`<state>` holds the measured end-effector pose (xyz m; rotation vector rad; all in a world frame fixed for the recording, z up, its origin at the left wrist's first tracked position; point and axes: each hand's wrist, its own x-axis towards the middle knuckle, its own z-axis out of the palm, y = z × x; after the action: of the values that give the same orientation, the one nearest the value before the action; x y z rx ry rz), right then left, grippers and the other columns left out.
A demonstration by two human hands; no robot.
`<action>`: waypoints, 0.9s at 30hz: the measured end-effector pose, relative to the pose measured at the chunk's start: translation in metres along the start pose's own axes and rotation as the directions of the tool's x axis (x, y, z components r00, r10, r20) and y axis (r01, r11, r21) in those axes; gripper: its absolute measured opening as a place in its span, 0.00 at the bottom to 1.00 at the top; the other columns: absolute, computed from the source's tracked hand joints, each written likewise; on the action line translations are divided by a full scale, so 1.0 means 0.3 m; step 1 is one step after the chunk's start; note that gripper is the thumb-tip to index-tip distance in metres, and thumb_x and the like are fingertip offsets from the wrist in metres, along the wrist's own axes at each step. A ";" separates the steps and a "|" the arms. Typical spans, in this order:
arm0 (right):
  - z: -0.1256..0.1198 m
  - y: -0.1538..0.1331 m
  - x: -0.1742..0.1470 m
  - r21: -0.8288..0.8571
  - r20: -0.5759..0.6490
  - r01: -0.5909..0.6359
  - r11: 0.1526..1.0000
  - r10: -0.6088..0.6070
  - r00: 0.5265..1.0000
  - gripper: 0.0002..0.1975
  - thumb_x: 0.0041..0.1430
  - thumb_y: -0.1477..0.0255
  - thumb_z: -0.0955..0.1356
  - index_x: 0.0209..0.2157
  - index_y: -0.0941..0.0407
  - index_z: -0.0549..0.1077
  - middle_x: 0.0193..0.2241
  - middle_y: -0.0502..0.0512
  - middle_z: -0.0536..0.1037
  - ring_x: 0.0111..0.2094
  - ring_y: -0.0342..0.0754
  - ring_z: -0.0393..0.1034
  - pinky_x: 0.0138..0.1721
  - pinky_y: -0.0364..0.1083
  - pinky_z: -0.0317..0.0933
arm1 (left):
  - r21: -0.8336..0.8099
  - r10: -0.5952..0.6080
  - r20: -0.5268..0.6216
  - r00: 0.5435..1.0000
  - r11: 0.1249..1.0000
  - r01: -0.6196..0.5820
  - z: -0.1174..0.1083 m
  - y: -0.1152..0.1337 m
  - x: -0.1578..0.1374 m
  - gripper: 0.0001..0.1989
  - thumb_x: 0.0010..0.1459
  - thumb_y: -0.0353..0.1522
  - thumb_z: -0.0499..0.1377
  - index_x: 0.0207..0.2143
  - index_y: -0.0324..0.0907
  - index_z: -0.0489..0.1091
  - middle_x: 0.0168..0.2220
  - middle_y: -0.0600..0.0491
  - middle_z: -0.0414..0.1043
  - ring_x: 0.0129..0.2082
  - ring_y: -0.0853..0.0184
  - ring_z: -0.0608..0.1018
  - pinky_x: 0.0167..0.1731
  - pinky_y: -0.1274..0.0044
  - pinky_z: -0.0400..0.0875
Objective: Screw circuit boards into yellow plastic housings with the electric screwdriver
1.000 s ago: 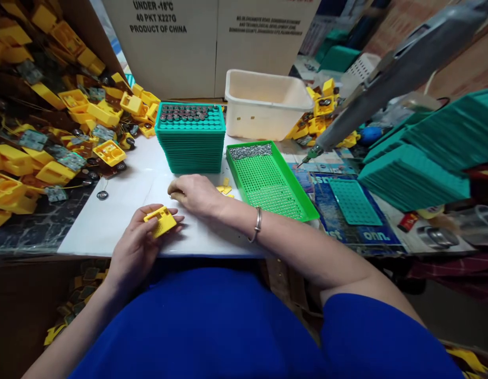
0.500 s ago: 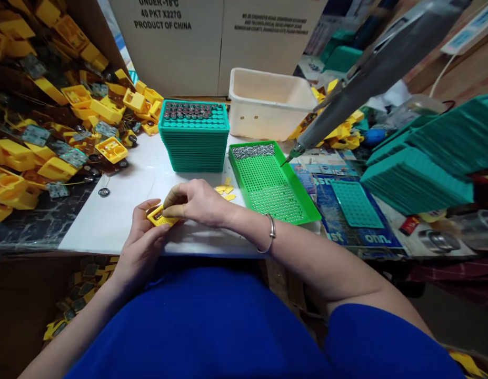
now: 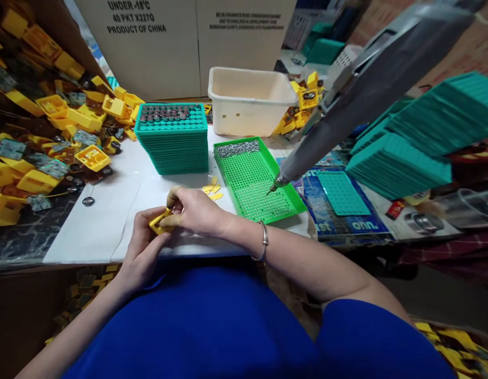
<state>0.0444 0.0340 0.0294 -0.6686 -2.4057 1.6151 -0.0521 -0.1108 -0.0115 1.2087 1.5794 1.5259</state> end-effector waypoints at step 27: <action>0.049 0.006 -0.024 0.105 -0.137 0.110 0.988 -0.095 0.986 0.01 0.52 0.78 0.71 0.30 0.60 0.77 0.29 0.51 0.80 0.30 0.40 0.71 0.37 0.42 0.64 | -0.268 -0.198 -0.059 0.978 0.947 0.175 0.010 -0.006 0.003 0.19 0.59 0.33 0.59 0.52 0.48 0.59 0.45 0.53 0.65 0.43 0.65 0.69 0.44 0.73 0.64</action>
<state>0.0456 0.0192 0.0228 -0.6014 -2.2008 1.5981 -0.0503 -0.1086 -0.0136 0.8334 1.4454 1.6188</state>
